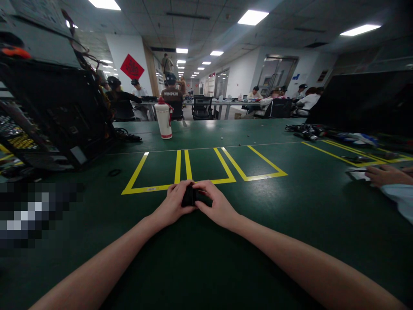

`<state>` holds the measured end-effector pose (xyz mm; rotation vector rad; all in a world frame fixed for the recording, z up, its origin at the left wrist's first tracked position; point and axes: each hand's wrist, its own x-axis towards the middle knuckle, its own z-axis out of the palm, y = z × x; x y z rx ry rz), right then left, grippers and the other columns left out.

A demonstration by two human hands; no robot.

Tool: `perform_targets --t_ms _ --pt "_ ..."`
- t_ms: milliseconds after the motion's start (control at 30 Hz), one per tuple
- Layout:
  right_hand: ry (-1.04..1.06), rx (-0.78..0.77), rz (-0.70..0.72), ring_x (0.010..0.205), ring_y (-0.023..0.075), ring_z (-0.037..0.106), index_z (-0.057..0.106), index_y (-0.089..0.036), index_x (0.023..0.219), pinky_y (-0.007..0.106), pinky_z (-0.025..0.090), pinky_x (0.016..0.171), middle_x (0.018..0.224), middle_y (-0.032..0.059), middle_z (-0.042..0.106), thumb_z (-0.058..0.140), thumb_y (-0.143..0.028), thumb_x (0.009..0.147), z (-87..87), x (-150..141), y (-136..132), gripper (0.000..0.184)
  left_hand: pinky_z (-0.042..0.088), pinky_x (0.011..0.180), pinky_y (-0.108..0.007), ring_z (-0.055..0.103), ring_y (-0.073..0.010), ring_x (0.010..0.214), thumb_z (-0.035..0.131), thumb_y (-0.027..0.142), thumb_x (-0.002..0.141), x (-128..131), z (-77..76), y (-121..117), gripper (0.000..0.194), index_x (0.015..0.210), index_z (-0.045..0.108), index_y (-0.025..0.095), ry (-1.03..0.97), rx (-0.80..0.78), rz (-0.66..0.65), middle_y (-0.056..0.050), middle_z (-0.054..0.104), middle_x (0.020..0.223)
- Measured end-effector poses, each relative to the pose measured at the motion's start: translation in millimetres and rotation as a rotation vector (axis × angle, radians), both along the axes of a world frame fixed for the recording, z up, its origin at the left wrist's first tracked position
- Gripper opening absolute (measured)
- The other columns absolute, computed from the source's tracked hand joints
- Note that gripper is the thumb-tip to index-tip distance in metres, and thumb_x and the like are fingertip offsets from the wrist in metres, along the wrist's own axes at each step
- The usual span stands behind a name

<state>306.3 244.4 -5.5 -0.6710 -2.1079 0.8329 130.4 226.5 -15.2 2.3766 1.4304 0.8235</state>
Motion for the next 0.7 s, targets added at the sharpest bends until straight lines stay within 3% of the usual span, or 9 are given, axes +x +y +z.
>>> perform_targets --t_ms 200,433,700 --pt "-0.011 0.092 -0.045 0.105 0.0164 0.045 0.044 -0.022 0.107 0.035 0.036 0.096 0.109 0.0041 0.046 0.047 -0.002 0.068 -3.6 0 2 0.044 0.027 0.094 -0.044 0.042 -0.0246 0.109 0.059 0.03 0.073 -1 -1.2 2 0.053 0.118 0.03 0.024 -0.027 -0.006 0.022 -0.006 0.044 0.118" --pt "-0.124 -0.06 -0.208 0.106 0.0178 0.045 0.039 -0.019 0.114 0.037 0.037 0.094 0.112 0.0065 0.046 0.047 -0.007 0.068 -20.5 -2 14 0.048 0.028 0.094 -0.046 0.043 -0.0266 0.109 0.061 0.033 0.07 -2 -4.0 6 0.057 0.118 0.032 0.023 -0.047 -0.05 0.063 -0.007 0.046 0.117" --pt "-0.274 -0.037 -0.236 0.103 0.0205 0.048 0.043 -0.018 0.111 0.037 0.038 0.091 0.11 0.0081 0.049 0.047 -0.01 0.071 -18.3 -5 11 0.041 0.039 0.086 -0.041 0.051 -0.0246 0.1 0.06 0.036 0.069 0 -6.2 16 0.054 0.115 0.038 0.019 -0.101 -0.127 0.136 -0.008 0.052 0.108"
